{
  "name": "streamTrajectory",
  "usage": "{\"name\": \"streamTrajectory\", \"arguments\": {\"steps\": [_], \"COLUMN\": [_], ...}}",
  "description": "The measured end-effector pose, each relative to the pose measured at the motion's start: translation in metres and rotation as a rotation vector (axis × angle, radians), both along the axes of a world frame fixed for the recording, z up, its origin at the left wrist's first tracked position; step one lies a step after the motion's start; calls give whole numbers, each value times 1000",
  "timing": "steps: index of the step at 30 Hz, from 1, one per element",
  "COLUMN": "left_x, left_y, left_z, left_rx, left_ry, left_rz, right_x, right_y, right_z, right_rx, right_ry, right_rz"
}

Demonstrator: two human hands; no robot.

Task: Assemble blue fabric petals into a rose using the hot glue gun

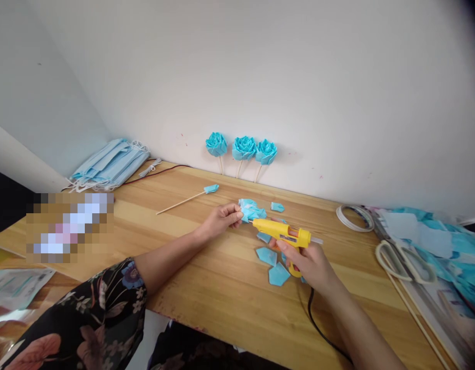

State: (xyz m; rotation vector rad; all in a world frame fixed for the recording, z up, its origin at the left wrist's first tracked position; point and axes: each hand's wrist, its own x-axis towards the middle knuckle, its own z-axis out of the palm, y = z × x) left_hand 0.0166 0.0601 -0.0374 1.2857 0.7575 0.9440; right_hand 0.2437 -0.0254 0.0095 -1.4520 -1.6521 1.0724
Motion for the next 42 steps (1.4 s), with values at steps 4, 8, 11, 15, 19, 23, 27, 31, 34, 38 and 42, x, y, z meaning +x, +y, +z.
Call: {"name": "streamTrajectory", "arguments": {"steps": [4, 8, 11, 15, 19, 23, 27, 31, 34, 38, 42], "left_x": [0, 0, 0, -1, -1, 0, 0, 0, 0, 1, 2], "left_y": [0, 0, -1, -1, -2, -3, -4, -5, -7, -8, -8], "left_z": [0, 1, 2, 4, 7, 8, 8, 9, 9, 8, 7], "left_rx": [2, 7, 5, -11, -48, -50, -54, -74, -69, -63, -79], "left_ry": [-3, -7, -6, -17, -42, -53, -61, -68, -70, -77, -90], "left_rz": [5, 6, 15, 60, 106, 130, 142, 131, 119, 116, 97], "right_x": [0, -1, -2, 1, 4, 2, -2, -4, -4, -3, -3], "right_y": [-1, 0, 0, -1, -2, -3, -2, -2, -3, -3, -1], "right_z": [1, 3, 5, 7, 3, 0, -2, -5, -7, -8, -9], "right_rx": [-5, -2, -5, -24, 0, 35, 66, 89, 96, 100, 109], "right_ry": [8, -6, 4, 31, 149, 182, 162, 150, 154, 155, 138], "right_rz": [-17, -20, -25, -35, -25, -8, -17, -37, -26, -7, 10]}}
